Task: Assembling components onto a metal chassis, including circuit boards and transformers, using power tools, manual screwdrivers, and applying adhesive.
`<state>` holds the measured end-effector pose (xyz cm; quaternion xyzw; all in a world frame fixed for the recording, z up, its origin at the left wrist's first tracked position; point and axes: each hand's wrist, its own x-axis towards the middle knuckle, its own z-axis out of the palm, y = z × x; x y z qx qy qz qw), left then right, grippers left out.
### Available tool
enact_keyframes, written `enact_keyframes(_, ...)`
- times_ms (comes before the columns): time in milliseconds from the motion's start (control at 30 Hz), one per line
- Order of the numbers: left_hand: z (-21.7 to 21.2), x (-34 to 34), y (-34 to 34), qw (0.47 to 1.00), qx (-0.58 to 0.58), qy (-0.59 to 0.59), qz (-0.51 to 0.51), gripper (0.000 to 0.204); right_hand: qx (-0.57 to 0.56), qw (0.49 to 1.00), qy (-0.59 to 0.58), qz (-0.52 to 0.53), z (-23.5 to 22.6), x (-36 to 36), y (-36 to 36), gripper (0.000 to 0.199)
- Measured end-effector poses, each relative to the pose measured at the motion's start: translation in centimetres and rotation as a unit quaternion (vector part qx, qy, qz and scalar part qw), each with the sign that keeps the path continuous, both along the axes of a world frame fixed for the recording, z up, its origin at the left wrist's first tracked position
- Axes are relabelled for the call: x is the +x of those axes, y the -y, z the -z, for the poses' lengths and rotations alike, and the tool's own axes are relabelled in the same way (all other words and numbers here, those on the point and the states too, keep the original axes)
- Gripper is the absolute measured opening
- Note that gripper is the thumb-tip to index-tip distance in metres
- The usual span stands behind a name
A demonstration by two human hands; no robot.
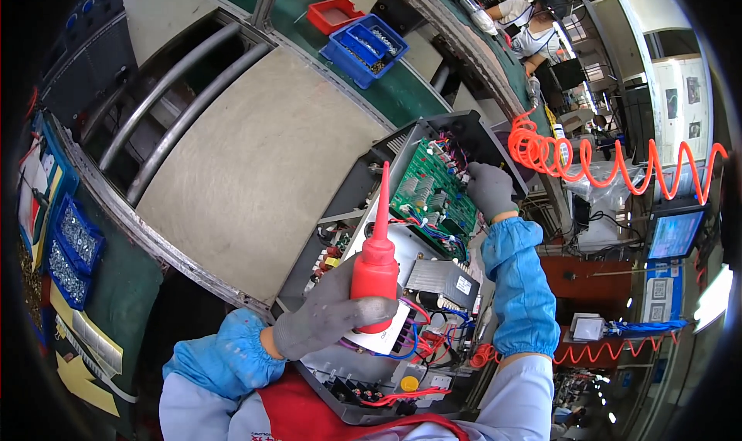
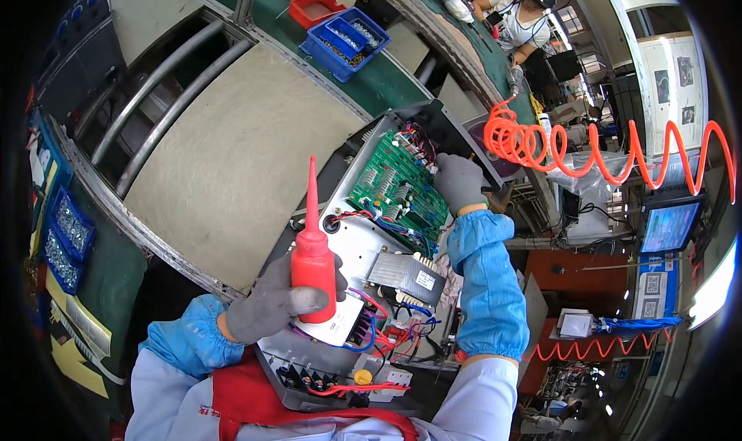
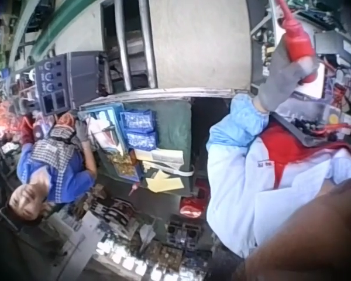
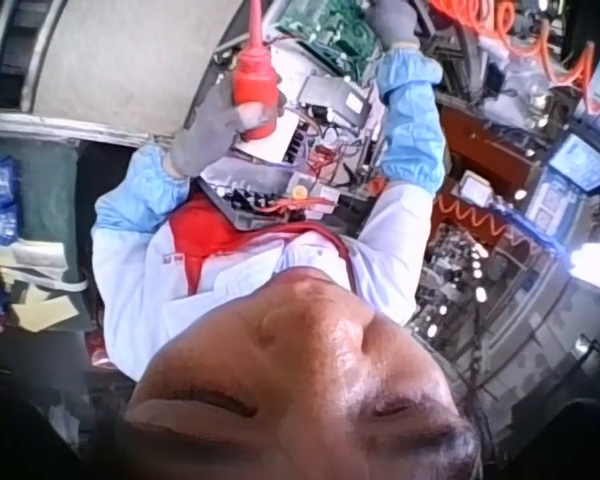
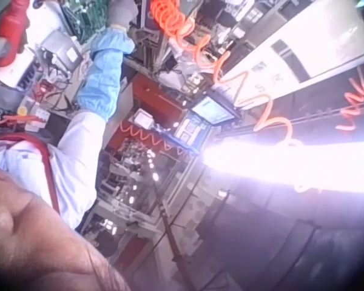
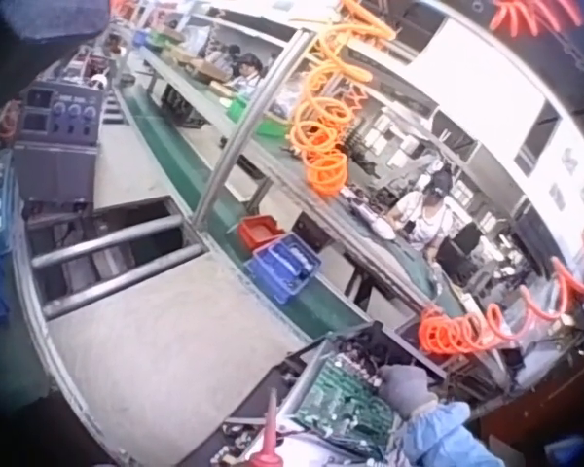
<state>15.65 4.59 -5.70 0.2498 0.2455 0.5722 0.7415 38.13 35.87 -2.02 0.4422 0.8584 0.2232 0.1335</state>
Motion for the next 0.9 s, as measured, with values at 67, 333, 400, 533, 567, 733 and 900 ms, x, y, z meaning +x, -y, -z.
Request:
enact_keyframes(67,0.1,0.1,0.1,1.0,0.012,0.014,-0.014,0.04,-0.002,1.0,0.012,-0.018,-0.1,-0.1,0.0,0.012)
enact_keyframes(333,-0.7,-0.1,0.2,1.0,-0.004,0.008,-0.002,0.039,-0.023,0.997,0.067,-0.041,-0.2,-0.7,0.1,0.011)
enact_keyframes(400,-0.8,-0.1,0.1,1.0,-0.003,0.008,-0.002,0.039,-0.029,0.995,0.083,-0.036,0.0,-0.5,-0.2,0.011)
enact_keyframes(533,-0.4,0.2,0.2,1.0,0.007,-0.005,-0.021,0.038,-0.047,0.998,0.039,-0.032,0.4,-0.3,-0.6,0.012)
enact_keyframes(567,-0.5,0.2,0.2,1.0,0.007,-0.005,-0.018,0.038,-0.044,0.998,0.028,-0.039,0.5,-0.1,-0.7,0.012)
enact_keyframes(733,-0.6,0.9,0.3,0.994,0.055,-0.072,-0.058,0.04,-0.044,0.996,0.074,0.001,0.2,-2.2,0.7,0.016)
enact_keyframes(900,-1.0,0.7,0.3,0.997,0.012,-0.063,-0.04,0.048,-0.034,0.999,0.011,0.007,0.4,0.0,0.1,0.019)
